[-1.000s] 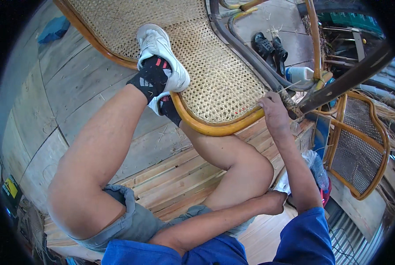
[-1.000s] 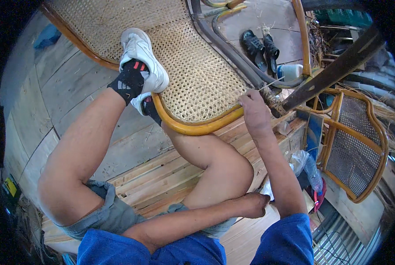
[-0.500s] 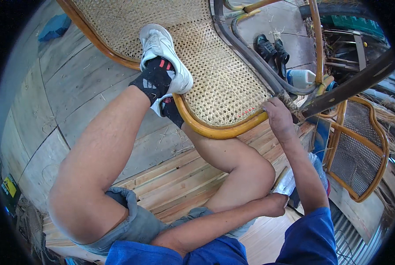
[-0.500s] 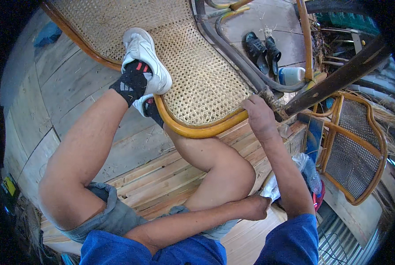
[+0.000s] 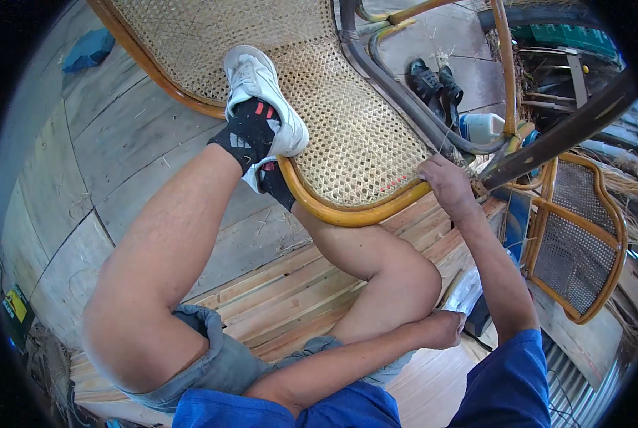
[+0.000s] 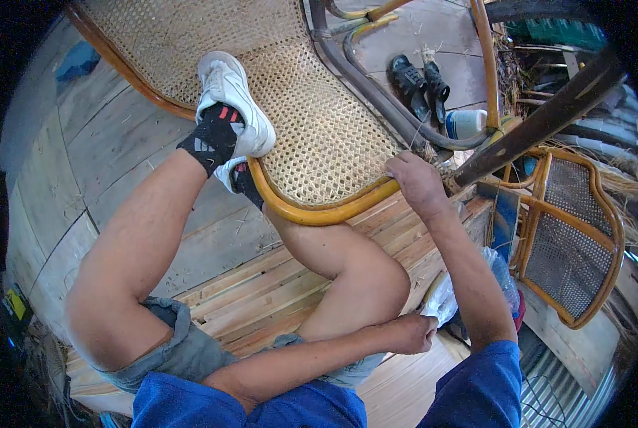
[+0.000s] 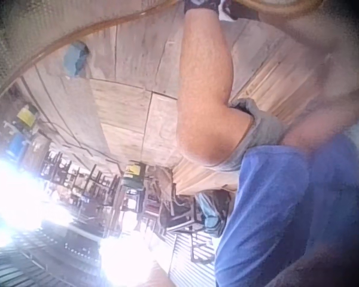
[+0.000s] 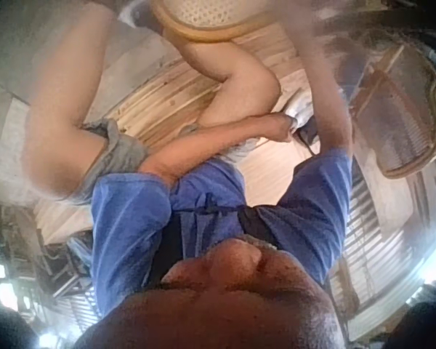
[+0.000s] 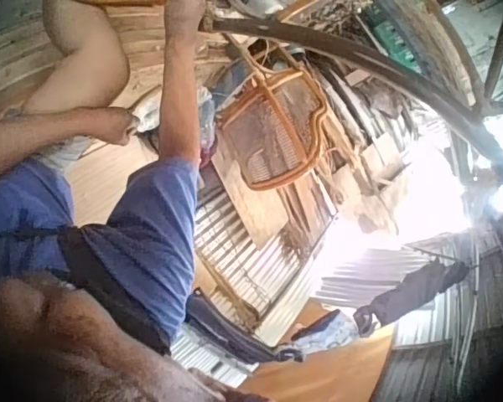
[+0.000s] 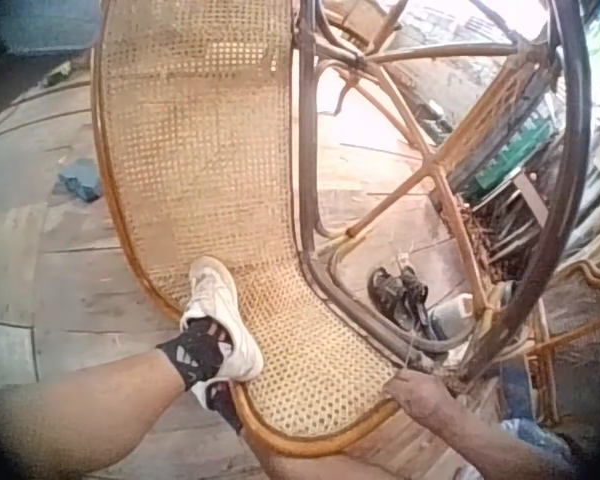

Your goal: The person weaves a rattan chair seat by hand, using a hammer to secure the woven strands into the frame. They repeatedly insert thin rattan strips into the seat's edge, tapping them down to tighten the weave and maintain the pattern.

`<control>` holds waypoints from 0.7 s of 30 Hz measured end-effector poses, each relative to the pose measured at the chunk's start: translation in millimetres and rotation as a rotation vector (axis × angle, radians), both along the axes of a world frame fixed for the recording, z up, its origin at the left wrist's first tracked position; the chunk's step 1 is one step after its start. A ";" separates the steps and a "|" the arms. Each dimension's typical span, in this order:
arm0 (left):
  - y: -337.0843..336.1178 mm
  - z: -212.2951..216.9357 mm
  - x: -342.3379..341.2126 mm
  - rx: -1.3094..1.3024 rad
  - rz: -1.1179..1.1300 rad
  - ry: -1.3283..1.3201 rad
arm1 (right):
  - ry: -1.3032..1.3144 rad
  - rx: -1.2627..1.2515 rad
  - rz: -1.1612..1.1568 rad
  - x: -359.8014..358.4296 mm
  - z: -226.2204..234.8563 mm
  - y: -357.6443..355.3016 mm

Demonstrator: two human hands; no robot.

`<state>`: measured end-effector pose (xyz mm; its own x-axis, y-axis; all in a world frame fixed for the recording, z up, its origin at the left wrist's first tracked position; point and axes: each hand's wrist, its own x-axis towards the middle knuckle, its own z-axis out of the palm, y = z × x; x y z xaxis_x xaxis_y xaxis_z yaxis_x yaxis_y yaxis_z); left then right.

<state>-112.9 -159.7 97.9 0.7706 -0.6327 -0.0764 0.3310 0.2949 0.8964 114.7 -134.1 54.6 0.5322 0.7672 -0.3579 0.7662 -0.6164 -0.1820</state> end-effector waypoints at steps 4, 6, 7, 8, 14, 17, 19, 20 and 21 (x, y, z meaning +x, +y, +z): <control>2.0 -0.9 3.3 0.006 -0.075 0.028 | -0.024 -0.192 0.056 2.6 -0.8 12.2; 11.1 -0.9 9.3 0.013 -0.097 0.044 | -0.037 -0.255 0.081 5.1 -2.4 23.1; 17.2 1.1 12.1 0.017 -0.107 0.062 | -0.039 -0.261 0.093 5.5 -4.8 24.1; 21.0 5.2 14.1 0.021 -0.113 0.075 | -0.047 -0.268 0.108 7.2 -2.7 29.0; 12.9 3.9 3.6 0.211 -0.145 -0.068 | 0.130 0.238 -0.742 -55.8 72.8 -9.4; 20.1 8.5 6.4 0.234 -0.247 -0.234 | -0.111 0.338 -0.871 -117.7 97.2 -118.0; 32.6 25.4 12.0 0.279 -0.354 -0.295 | -0.045 0.239 -1.207 -174.8 91.8 -186.7; 36.7 32.3 10.4 0.295 -0.409 -0.324 | 0.002 0.225 -1.349 -206.3 86.0 -208.8; 28.1 23.2 -3.5 0.398 -0.410 -0.380 | -0.008 0.179 -1.327 -240.1 76.5 -223.5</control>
